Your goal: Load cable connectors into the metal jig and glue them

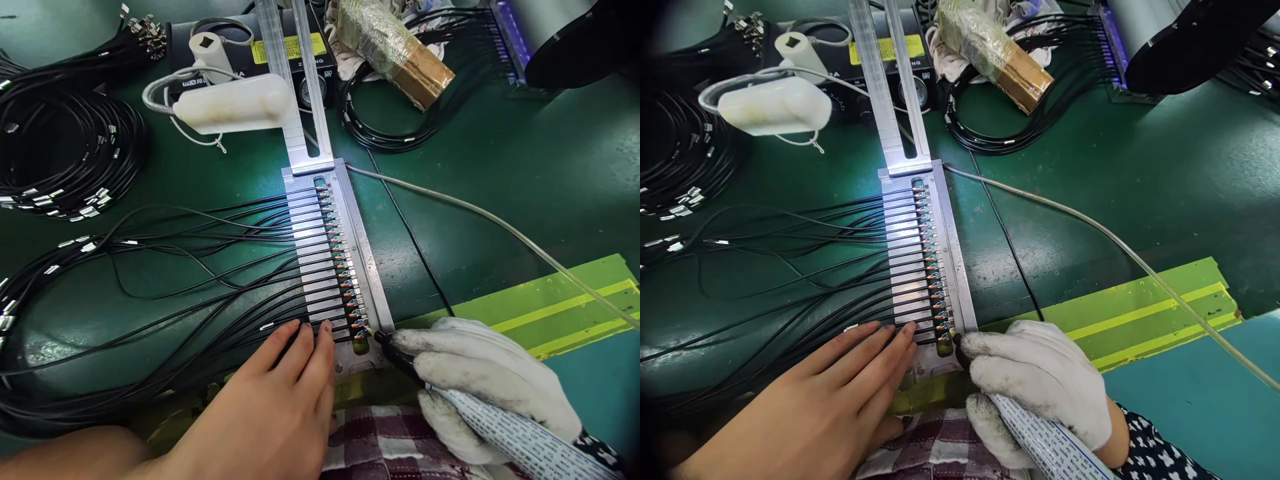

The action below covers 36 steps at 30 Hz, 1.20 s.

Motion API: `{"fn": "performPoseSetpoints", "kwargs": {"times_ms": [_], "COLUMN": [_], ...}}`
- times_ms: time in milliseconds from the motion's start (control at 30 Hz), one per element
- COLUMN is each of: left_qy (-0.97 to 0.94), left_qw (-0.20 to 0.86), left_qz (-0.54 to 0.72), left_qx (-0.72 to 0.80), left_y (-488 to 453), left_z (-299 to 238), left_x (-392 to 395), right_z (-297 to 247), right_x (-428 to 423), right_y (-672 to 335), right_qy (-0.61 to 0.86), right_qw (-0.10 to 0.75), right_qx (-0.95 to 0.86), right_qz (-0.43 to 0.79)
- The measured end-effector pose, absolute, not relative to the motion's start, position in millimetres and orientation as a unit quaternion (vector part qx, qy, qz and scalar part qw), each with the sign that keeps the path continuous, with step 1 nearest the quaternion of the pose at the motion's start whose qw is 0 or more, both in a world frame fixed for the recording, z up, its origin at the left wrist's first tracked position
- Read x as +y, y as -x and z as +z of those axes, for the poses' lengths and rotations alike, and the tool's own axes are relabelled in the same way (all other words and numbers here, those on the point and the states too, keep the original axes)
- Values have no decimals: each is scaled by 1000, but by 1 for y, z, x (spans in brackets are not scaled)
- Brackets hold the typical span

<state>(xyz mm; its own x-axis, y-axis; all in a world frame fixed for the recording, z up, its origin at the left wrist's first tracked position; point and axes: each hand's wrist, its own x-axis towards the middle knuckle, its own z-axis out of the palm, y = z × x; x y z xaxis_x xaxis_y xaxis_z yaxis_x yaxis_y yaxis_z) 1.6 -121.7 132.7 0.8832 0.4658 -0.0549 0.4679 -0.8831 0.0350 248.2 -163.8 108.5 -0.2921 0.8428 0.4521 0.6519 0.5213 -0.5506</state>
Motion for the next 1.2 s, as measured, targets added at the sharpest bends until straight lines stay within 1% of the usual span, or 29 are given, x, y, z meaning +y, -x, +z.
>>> {"fn": "performPoseSetpoints", "kwargs": {"times_ms": [333,467,633,867,1200], "left_qy": [-972,-974,-975,-974,-973], "left_qw": [16,22,20,26,26], "left_qz": [-6,-19,-23,-14,-12], "left_qx": [234,226,222,226,227], "left_y": [-1,-1,1,-1,-1], "left_z": [132,132,132,127,133], "left_x": [-122,-125,-130,-128,-129], "right_z": [112,119,119,115,113], "right_x": [-169,-178,-176,-170,-172], "right_y": [-246,-244,-247,-246,-247], "right_qy": [494,533,489,496,491], "right_qw": [356,386,353,352,359], "right_qx": [-783,-741,-785,-784,-783], "right_qz": [129,137,144,126,131]}}
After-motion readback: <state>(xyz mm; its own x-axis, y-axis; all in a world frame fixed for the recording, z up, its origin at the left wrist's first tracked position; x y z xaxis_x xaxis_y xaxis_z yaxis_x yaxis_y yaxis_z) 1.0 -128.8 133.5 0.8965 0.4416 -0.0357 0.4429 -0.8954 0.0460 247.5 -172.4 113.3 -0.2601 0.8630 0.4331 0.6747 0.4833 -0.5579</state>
